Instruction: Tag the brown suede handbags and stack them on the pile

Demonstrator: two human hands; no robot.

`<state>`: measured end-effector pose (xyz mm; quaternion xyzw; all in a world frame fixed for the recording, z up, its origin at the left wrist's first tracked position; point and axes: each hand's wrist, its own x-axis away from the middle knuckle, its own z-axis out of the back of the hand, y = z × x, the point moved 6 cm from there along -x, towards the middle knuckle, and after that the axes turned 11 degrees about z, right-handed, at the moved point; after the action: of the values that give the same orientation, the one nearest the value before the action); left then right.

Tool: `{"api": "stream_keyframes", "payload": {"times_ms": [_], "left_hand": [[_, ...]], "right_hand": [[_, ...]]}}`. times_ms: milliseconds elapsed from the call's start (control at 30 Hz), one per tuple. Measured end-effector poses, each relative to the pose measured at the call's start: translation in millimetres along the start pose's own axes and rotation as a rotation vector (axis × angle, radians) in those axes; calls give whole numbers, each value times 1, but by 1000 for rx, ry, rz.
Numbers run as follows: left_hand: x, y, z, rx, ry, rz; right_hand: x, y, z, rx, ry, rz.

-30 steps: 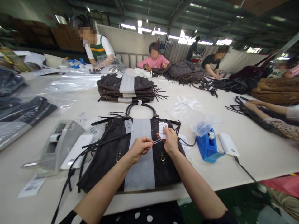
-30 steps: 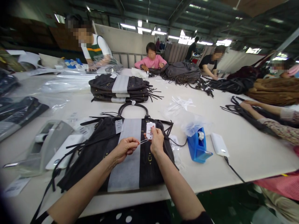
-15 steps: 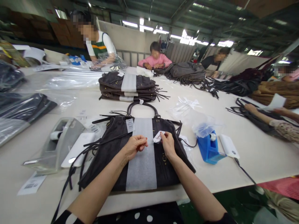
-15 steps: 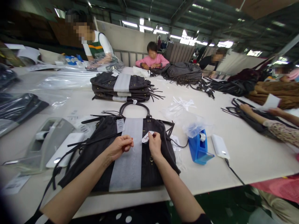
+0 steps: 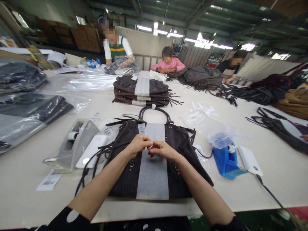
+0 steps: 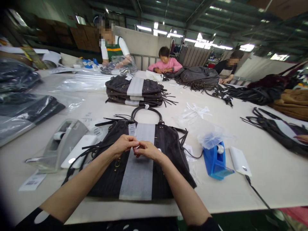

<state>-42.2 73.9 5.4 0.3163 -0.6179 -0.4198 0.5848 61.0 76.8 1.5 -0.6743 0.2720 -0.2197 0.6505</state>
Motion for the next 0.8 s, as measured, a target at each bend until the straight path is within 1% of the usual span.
{"api": "stream_keyframes", "payload": {"times_ms": [67, 167, 267, 367, 467, 600, 800], "left_hand": [[0, -2, 7, 64, 23, -30], [1, -7, 12, 155, 69, -57], [2, -15, 11, 186, 98, -38], [2, -22, 8, 158, 113, 5], [1, -26, 1, 164, 107, 12], [0, -25, -2, 208, 160, -4], [1, -21, -2, 151, 184, -27]], "right_hand": [[0, 6, 3, -79, 59, -64], [1, 13, 8, -131, 210, -105], [3, 17, 11, -179, 352, -90], [3, 17, 12, -236, 436, -46], [3, 17, 12, -259, 474, -6], [6, 14, 13, -238, 487, 24], [13, 13, 15, -208, 502, -14]]}}
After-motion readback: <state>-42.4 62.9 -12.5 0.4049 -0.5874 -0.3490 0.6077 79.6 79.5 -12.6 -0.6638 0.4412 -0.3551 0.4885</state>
